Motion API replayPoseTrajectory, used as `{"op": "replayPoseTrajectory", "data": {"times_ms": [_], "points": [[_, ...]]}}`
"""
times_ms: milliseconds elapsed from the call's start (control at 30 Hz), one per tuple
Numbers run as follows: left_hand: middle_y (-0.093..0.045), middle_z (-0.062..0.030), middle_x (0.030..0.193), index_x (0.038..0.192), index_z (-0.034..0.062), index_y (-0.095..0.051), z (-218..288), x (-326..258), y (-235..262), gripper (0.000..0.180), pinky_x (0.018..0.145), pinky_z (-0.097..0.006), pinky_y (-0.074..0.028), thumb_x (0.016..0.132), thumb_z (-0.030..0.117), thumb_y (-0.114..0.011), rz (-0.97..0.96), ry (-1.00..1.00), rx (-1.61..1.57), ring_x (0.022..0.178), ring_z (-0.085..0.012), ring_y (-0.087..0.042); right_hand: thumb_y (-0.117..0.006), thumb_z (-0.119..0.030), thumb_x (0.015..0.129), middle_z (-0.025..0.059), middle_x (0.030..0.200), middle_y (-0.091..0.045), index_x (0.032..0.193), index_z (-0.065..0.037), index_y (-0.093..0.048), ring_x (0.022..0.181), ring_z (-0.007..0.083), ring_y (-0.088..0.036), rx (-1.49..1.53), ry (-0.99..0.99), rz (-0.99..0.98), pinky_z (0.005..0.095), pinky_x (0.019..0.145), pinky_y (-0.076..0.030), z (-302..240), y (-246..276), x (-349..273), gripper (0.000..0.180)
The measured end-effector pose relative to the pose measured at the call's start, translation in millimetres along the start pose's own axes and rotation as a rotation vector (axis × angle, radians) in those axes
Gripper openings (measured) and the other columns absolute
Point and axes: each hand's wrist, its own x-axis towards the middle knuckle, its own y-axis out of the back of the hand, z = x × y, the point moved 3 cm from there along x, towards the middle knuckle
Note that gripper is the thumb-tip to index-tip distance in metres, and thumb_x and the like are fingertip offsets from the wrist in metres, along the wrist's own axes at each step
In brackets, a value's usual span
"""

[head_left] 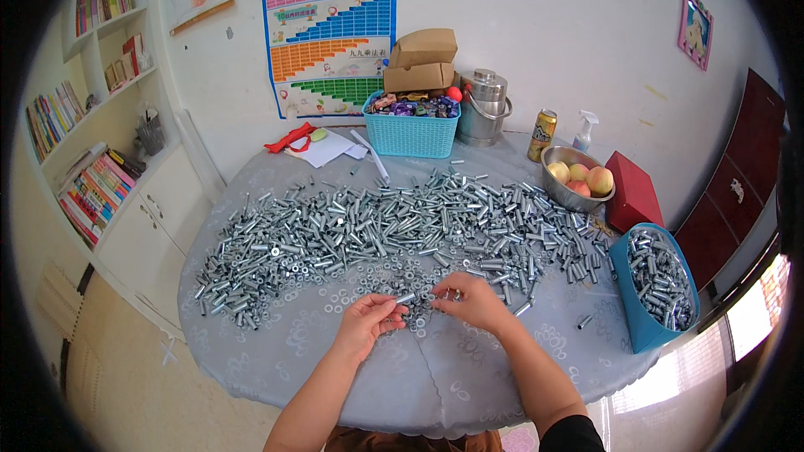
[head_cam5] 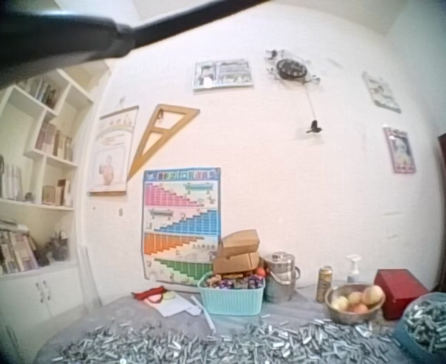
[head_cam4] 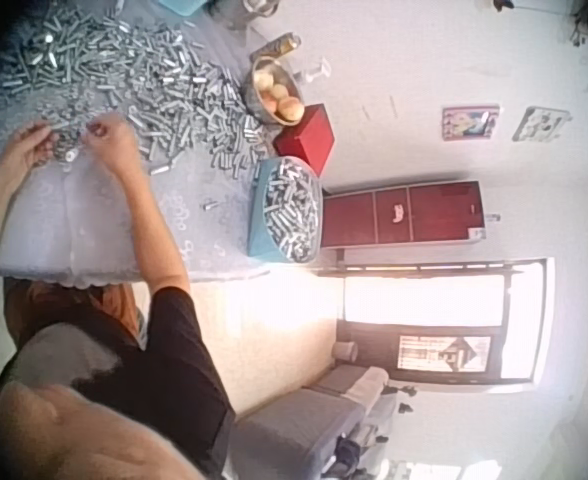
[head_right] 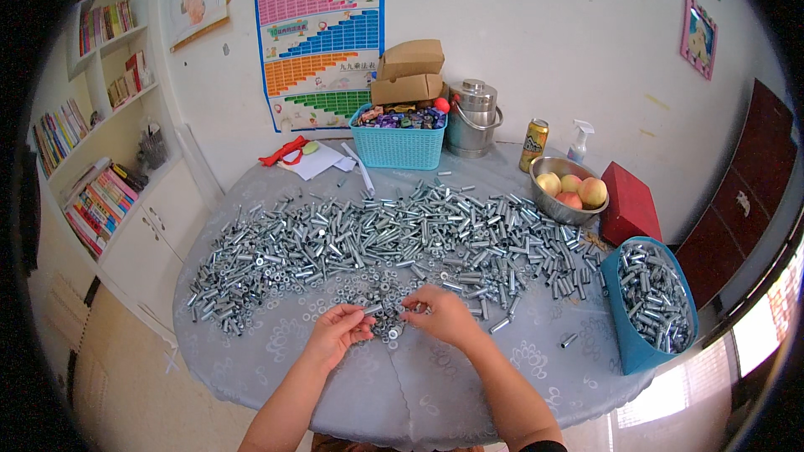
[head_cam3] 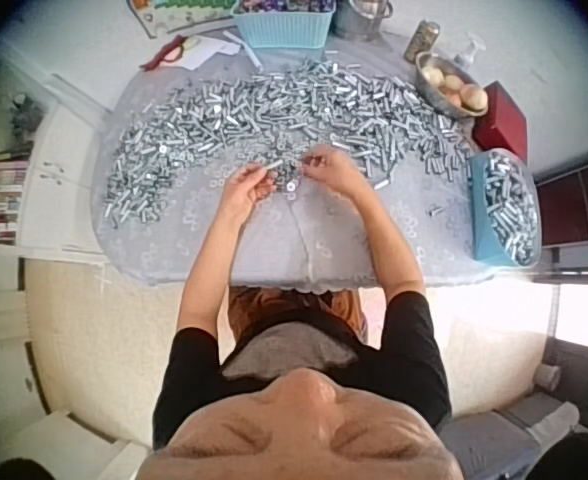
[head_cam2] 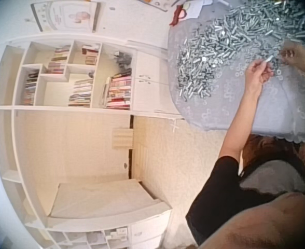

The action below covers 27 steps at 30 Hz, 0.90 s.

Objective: The person sits at a table covered with a large pile of metal bolts and washers. They repeatedly pick up a bolt and a washer, thread the washer onto the bolt, and place the assembled unit into a blue plastic bin on the right side of the table.

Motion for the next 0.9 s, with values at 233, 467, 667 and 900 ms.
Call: {"op": "replayPoseTrajectory", "data": {"times_ms": [233,467,667,900], "points": [[-0.063,-0.0177,0.09,0.096,-0.0029,-0.057,-2.0,0.3,-0.3,0.013,0.07,-0.032,-0.056,0.085,0.005,-0.057,-0.013,0.021,-0.001,0.075,-0.0183,-0.063,-0.068,-0.011,0.079,-0.002,0.086,-0.057,0.098,-0.005,-0.065,0.077,0.0055,-0.053,0.472,-0.129,-0.014,0.0198,0.066,-0.043,3.8,-10.5,3.1,0.02],[-0.063,-0.0159,0.087,0.094,-0.0018,-0.058,-3.9,0.4,3.2,0.014,0.067,-0.029,-0.056,0.085,0.008,-0.057,-0.005,0.065,-0.029,0.071,-0.0167,-0.063,-0.069,-0.01,0.076,-0.0012,0.085,-0.058,0.097,-0.007,-0.066,0.075,0.0065,-0.051,0.351,-0.045,-0.053,0.0208,0.066,-0.043,-6.9,-8.2,2.1,0.021],[-0.064,-0.0144,0.085,0.093,-0.001,-0.059,-7.5,2.4,8.0,0.014,0.063,-0.028,-0.056,0.086,0.011,-0.058,-0.029,0.113,-0.042,0.069,-0.0158,-0.063,-0.069,-0.01,0.076,0.0,0.081,-0.057,0.094,-0.006,-0.065,0.074,0.0088,-0.052,0.362,0.041,-0.087,0.0227,0.068,-0.044,-12.7,-5.8,1.7,0.019],[-0.064,-0.0148,0.084,0.095,-0.0024,-0.058,6.9,-7.3,-12.0,0.012,0.064,-0.028,-0.056,0.085,0.004,-0.057,0.036,-0.053,0.199,0.07,-0.0168,-0.063,-0.057,-0.022,0.086,0.0021,0.075,-0.056,0.074,-0.002,-0.057,0.071,0.0118,-0.05,0.073,0.036,-0.081,0.0275,0.066,-0.042,-27.6,-7.2,-4.8,0.024]]}}
